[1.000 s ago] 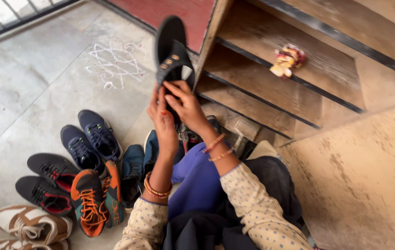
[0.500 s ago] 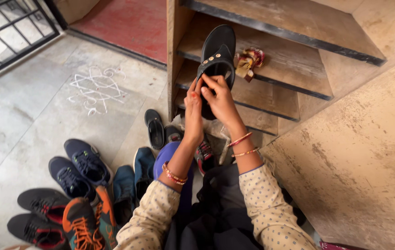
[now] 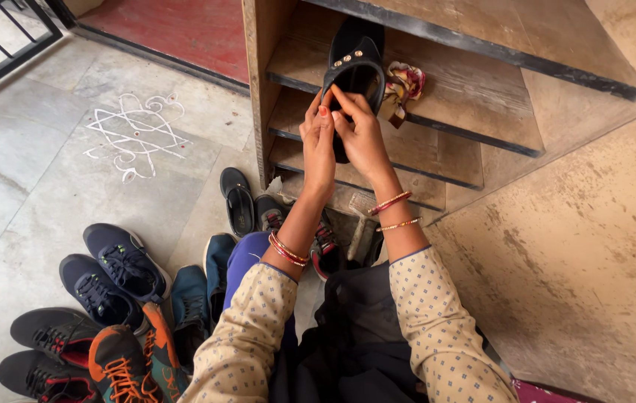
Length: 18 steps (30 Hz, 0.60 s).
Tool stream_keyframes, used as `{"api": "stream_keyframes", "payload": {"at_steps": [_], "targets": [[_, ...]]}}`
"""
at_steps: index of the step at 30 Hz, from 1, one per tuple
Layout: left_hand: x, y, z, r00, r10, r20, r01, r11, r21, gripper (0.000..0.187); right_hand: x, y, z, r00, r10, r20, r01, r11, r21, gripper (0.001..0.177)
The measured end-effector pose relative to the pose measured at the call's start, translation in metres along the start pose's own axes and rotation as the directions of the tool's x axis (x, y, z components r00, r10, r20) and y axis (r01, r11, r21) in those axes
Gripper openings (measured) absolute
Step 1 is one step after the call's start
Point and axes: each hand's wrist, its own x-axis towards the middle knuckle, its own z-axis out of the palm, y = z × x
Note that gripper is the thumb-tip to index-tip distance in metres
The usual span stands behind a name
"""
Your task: The person sits on the floor and wipes a black slide sandal with a small cloth, then places it on a wooden shelf. They then pick up a black flip-flop and wipe it with the same cloth, focusing on the strap and sole.
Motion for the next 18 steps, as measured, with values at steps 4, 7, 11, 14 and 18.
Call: {"api": "stream_keyframes", "payload": {"at_steps": [4,7,11,14,18], "targets": [[0.001,0.000,-0.003,0.999,0.044,-0.010,-0.044,0.996,0.074,0.055,0.000,-0.007,0.004,1.000,0.002,0.002,-0.002,0.999,0.049,0.044],[-0.002,-0.002,-0.001,0.998,0.065,-0.023,-0.061,0.986,0.158,0.056,0.000,-0.007,0.001,0.999,-0.037,-0.002,0.037,0.995,0.090,0.044],[-0.004,-0.004,-0.002,0.995,0.097,-0.007,-0.094,0.978,0.184,0.050,-0.006,0.000,-0.003,0.996,-0.084,-0.018,0.086,0.976,0.199,0.038],[-0.012,-0.004,0.000,0.995,0.104,-0.010,-0.099,0.974,0.205,0.051,-0.010,0.012,-0.013,0.993,-0.114,-0.035,0.119,0.925,0.360,0.028],[-0.009,-0.002,0.003,0.990,0.138,0.002,-0.135,0.967,0.214,0.063,-0.011,0.033,-0.038,0.961,-0.042,-0.275,0.129,0.943,0.308,0.021]]}}
